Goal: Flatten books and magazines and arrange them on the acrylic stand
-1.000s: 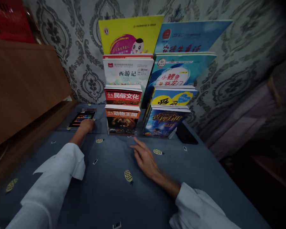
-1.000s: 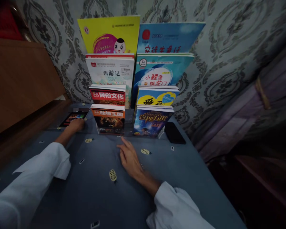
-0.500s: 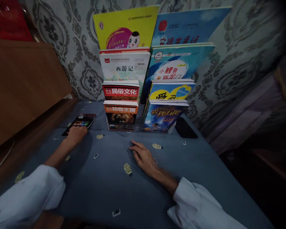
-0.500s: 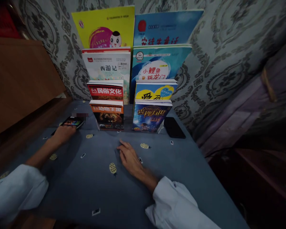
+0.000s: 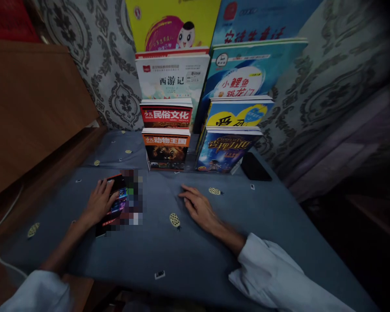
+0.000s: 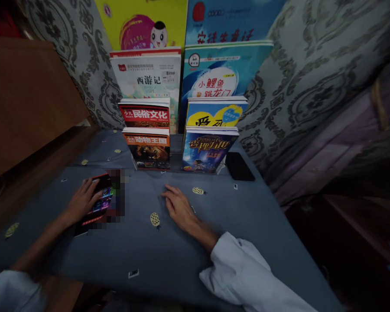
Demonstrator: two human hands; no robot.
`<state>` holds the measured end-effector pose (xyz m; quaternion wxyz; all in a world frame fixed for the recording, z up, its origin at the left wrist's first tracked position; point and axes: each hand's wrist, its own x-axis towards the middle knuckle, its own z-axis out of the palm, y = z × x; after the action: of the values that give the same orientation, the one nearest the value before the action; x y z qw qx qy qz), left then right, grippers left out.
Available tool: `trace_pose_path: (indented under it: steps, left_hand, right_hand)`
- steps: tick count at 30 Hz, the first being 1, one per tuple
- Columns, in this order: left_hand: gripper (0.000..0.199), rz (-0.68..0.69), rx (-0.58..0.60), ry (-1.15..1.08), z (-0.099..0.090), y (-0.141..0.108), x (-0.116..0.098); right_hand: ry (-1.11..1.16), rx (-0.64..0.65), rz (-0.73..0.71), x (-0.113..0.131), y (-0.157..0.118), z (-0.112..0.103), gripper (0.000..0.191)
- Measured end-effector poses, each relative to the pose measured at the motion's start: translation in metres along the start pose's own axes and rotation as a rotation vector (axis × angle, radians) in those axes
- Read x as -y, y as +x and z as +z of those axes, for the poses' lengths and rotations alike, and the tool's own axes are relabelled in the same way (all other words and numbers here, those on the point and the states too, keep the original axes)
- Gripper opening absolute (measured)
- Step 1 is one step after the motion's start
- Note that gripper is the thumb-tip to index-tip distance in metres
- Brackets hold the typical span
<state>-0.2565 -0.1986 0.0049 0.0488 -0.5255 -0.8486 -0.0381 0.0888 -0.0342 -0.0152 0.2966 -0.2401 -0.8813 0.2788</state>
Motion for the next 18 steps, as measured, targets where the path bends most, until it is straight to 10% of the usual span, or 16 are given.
trace_pose_path:
  steps: [7,18]
  left_hand:
    - [0.058,0.187,-0.106,-0.130,0.033,-0.019,-0.009]
    - [0.055,0.479,-0.115,-0.200,0.026,-0.018,-0.151]
  right_hand:
    - [-0.142,-0.016,0.019,-0.020,-0.012,-0.011,0.032]
    - [-0.134,-0.082,0.141,-0.040,-0.032,-0.052,0.032]
